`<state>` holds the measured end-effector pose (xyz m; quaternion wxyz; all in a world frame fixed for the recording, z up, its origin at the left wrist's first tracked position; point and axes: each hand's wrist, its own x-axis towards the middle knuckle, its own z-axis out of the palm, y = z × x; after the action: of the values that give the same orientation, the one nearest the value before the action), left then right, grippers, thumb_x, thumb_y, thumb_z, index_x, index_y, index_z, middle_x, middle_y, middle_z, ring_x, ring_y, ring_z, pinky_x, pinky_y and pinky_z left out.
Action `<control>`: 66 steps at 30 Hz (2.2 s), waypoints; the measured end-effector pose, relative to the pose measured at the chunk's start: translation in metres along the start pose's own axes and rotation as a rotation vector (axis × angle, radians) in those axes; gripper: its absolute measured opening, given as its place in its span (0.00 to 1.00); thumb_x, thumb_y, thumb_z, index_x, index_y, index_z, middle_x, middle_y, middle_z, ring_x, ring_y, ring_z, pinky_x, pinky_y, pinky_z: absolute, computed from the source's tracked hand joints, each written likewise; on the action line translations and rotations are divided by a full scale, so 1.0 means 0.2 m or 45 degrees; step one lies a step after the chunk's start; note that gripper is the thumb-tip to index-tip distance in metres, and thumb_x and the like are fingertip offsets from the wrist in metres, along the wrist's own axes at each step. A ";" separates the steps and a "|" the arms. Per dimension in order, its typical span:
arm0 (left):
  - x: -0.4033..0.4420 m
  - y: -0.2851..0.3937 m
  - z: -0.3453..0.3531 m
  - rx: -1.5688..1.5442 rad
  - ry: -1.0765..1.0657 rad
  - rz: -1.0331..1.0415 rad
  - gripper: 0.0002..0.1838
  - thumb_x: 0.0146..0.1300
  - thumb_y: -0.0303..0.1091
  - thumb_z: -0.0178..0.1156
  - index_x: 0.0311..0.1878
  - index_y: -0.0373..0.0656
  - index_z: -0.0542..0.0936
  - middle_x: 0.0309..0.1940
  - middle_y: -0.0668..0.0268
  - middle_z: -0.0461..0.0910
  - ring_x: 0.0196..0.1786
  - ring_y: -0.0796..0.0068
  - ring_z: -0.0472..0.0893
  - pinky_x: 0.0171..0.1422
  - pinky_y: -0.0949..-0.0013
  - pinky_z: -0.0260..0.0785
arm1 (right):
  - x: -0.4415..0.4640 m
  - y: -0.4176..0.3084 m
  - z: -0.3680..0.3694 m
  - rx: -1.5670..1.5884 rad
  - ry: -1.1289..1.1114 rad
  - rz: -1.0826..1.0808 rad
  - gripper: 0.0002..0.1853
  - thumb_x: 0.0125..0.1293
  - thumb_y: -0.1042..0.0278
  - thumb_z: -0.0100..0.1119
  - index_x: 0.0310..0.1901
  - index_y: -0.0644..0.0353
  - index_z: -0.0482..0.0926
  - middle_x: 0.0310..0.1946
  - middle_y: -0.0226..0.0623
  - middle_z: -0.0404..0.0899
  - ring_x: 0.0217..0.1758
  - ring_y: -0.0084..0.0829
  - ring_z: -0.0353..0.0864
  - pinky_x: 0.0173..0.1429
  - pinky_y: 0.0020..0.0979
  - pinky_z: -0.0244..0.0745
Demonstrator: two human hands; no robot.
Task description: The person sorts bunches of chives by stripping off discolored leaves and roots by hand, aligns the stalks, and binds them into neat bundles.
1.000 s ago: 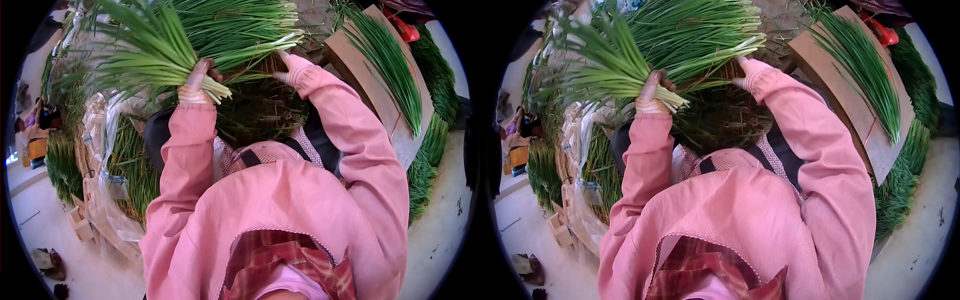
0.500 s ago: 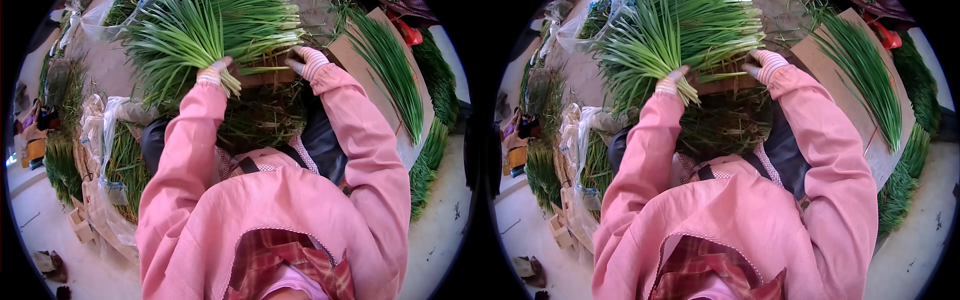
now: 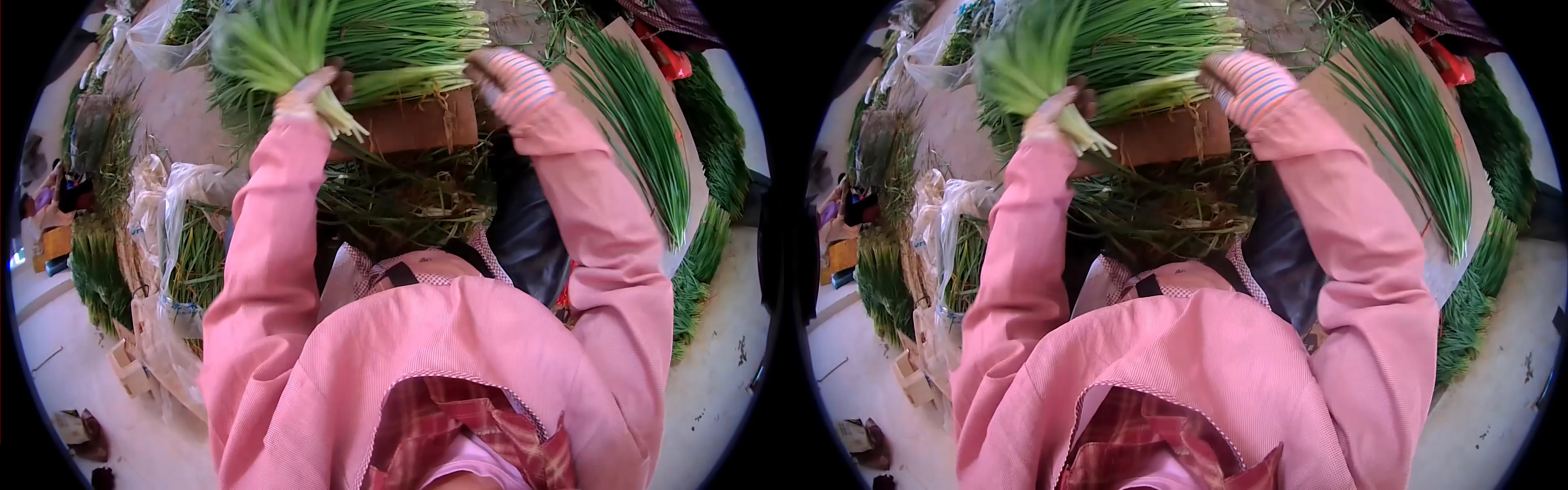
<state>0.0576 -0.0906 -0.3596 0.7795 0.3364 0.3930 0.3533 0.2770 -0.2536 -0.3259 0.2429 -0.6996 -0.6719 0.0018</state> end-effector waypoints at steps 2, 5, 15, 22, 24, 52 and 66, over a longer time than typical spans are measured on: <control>-0.23 0.15 -0.01 -0.070 -0.111 0.267 0.18 0.49 0.25 0.59 0.45 0.43 0.70 0.40 0.58 0.76 0.36 0.67 0.77 0.37 0.69 0.74 | 0.00 -0.12 -0.23 0.298 0.231 0.032 0.07 0.59 0.69 0.52 0.37 0.61 0.75 0.25 0.39 0.75 0.28 0.29 0.73 0.34 0.25 0.69; -0.40 0.26 -0.12 -0.294 -0.136 0.365 0.16 0.51 0.24 0.56 0.44 0.47 0.67 0.42 0.59 0.74 0.33 0.68 0.77 0.32 0.66 0.75 | -0.05 0.00 -0.30 0.083 -0.072 0.181 0.09 0.60 0.65 0.51 0.33 0.64 0.74 0.23 0.35 0.75 0.26 0.28 0.72 0.32 0.24 0.68; -0.64 0.24 -0.32 -0.955 -0.367 0.495 0.17 0.54 0.37 0.58 0.46 0.45 0.72 0.21 0.78 0.66 0.20 0.85 0.61 0.27 0.77 0.58 | 0.19 0.19 -1.30 0.783 0.290 0.732 0.19 0.55 0.58 0.56 0.43 0.62 0.66 0.30 0.33 0.75 0.29 0.29 0.75 0.32 0.28 0.72; -0.68 0.04 -0.16 -0.902 -0.299 0.326 0.16 0.53 0.34 0.60 0.46 0.51 0.71 0.27 0.73 0.71 0.22 0.81 0.66 0.27 0.71 0.63 | 0.30 -0.44 -1.13 1.349 0.761 0.597 0.11 0.56 0.60 0.54 0.29 0.60 0.73 0.17 0.32 0.71 0.17 0.28 0.70 0.22 0.27 0.68; -0.66 -0.01 -0.07 -0.809 -0.149 0.103 0.18 0.54 0.32 0.58 0.48 0.47 0.69 0.30 0.67 0.72 0.29 0.74 0.71 0.33 0.67 0.68 | 0.28 -0.49 -0.90 1.379 0.563 0.705 0.12 0.54 0.59 0.55 0.27 0.59 0.72 0.14 0.30 0.68 0.16 0.28 0.69 0.20 0.27 0.66; -0.60 -0.25 -0.04 -0.595 0.039 -0.064 0.19 0.61 0.42 0.41 0.54 0.46 0.67 0.49 0.65 0.71 0.51 0.67 0.70 0.56 0.68 0.61 | -0.05 -0.96 0.36 1.966 -0.099 0.592 0.47 0.30 0.74 0.73 0.55 0.61 0.54 0.43 0.39 0.72 0.47 0.30 0.70 0.51 0.30 0.67; -0.92 -0.16 -0.05 2.054 0.034 0.335 0.27 0.46 0.32 0.58 0.49 0.39 0.59 0.38 0.49 0.73 0.38 0.52 0.75 0.41 0.59 0.67 | -0.16 -0.88 0.31 2.649 0.235 0.467 0.28 0.38 0.80 0.67 0.45 0.58 0.69 0.35 0.32 0.74 0.38 0.29 0.73 0.44 0.30 0.71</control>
<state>-0.0227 -0.2542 -0.3216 0.2449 0.8332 0.4929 0.0544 0.0872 -0.2659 -0.3311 0.7682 -0.2356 -0.2027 0.5597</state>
